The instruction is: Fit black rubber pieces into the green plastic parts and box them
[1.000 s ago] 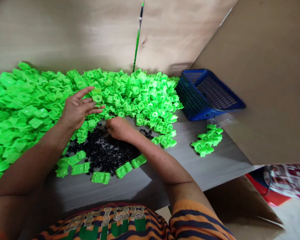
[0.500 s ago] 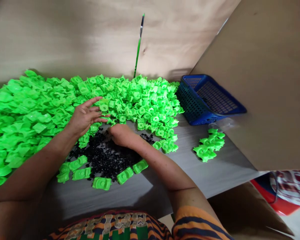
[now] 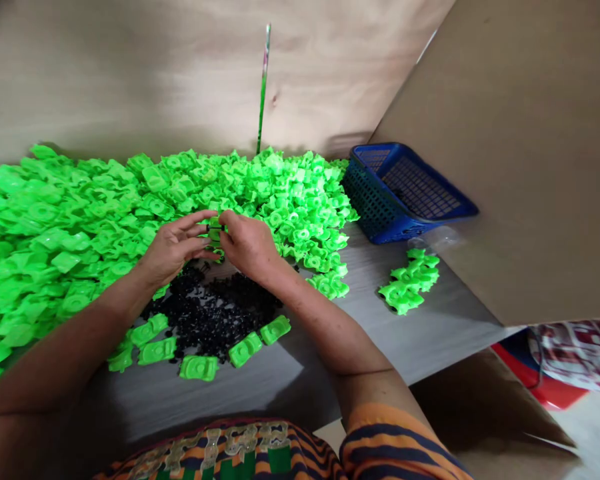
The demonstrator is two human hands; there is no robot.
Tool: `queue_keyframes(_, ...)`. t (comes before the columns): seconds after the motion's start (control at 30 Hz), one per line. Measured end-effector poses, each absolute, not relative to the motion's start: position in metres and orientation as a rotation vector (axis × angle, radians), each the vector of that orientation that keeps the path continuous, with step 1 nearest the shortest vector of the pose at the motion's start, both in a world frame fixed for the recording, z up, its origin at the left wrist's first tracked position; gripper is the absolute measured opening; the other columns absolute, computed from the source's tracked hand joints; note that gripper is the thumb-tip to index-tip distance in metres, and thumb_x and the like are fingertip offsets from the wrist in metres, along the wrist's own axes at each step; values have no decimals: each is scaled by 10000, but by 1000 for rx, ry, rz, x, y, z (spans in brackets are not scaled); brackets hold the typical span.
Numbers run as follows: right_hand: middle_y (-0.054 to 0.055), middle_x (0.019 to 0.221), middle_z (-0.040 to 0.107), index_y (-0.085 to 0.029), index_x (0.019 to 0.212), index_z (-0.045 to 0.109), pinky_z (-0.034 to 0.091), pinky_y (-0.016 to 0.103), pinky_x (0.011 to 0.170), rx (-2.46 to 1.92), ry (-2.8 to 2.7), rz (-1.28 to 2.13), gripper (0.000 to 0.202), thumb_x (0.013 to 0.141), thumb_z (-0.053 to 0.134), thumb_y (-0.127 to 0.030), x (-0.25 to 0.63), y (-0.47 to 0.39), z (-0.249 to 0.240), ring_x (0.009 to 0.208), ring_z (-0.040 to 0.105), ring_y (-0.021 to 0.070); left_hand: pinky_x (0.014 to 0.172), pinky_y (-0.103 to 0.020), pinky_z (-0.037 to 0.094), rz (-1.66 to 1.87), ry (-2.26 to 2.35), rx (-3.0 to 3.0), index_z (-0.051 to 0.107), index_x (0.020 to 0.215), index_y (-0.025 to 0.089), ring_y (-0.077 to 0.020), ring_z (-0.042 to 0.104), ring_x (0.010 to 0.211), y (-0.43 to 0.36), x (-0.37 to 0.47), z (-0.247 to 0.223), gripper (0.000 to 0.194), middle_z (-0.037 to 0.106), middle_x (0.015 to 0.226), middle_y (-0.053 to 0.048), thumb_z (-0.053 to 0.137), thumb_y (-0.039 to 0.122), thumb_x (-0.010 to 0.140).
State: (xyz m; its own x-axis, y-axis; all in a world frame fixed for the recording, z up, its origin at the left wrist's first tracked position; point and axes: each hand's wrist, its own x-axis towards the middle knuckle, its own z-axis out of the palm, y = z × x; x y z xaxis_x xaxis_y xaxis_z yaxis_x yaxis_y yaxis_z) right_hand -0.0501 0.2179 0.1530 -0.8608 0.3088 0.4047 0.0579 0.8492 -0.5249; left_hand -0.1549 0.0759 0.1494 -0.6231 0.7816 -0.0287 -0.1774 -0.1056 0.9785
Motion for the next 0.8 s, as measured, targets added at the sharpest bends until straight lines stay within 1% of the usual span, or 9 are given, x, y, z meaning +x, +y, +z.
queue_keyframes(0.1, 30, 790, 671, -205, 982, 659, 289, 288, 662, -293, -2600, 589, 127, 950, 544, -162, -49, 214, 154, 666, 507, 161, 652, -289, 671, 1821, 1471, 680, 785, 1192, 190, -165, 698, 800, 76, -152, 150, 569, 724, 905, -21, 897, 275, 641)
queue_keyframes(0.2, 58, 849, 706, -190, 1026, 660, 280, 294, 659, -335, -2653, 538, 159, 963, 522, -145, -48, 210, 155, 672, 521, 170, 622, -266, 662, 1847, 1454, 669, 808, 1130, 187, -120, 634, 710, 77, -152, 151, 533, 667, 796, 17, 935, 312, 627)
queue_keyframes(0.27, 68, 871, 719, -185, 1046, 659, 289, 295, 666, -348, -2659, 517, 173, 971, 509, -142, -48, 207, 156, 686, 536, 177, 626, -267, 665, 1866, 1451, 666, 819, 1099, 189, -104, 605, 677, 77, -152, 151, 512, 629, 755, 33, 952, 337, 628)
queue_keyframes(0.37, 72, 878, 723, -189, 1036, 654, 301, 296, 678, -358, -2660, 506, 161, 982, 507, -153, -48, 205, 157, 708, 558, 186, 634, -289, 677, 1882, 1453, 660, 820, 1081, 194, -108, 607, 668, 78, -154, 150, 495, 594, 721, 44, 957, 365, 637)
queue_keyframes(0.43, 77, 882, 722, -188, 1026, 654, 300, 300, 679, -377, -2672, 505, 151, 983, 513, -153, -48, 204, 157, 717, 568, 191, 638, -299, 682, 1874, 1454, 659, 814, 1086, 195, -125, 639, 693, 77, -154, 149, 504, 620, 735, 36, 957, 370, 636)
queue_keyframes(0.57, 72, 878, 719, -192, 1024, 647, 299, 298, 678, -370, -2666, 503, 145, 991, 510, -158, -48, 205, 156, 721, 573, 189, 647, -291, 682, 1865, 1459, 668, 804, 1110, 190, -151, 694, 748, 77, -155, 148, 529, 718, 828, -1, 954, 379, 640)
queue_keyframes(0.67, 46, 833, 699, -204, 1007, 633, 300, 286, 666, -308, -2605, 497, 111, 991, 527, -179, -48, 207, 151, 713, 566, 179, 650, -291, 682, 1891, 1463, 668, 805, 1096, 187, -142, 685, 722, 77, -155, 147, 509, 708, 797, 9, 952, 374, 646)
queue_keyframes(0.8, 12, 787, 662, -213, 1003, 615, 337, 268, 657, -162, -2458, 536, 85, 988, 540, -176, -50, 212, 142, 676, 541, 160, 594, -255, 658, 1931, 1433, 618, 809, 1048, 182, -133, 681, 689, 77, -155, 150, 525, 702, 766, 14, 984, 370, 590)
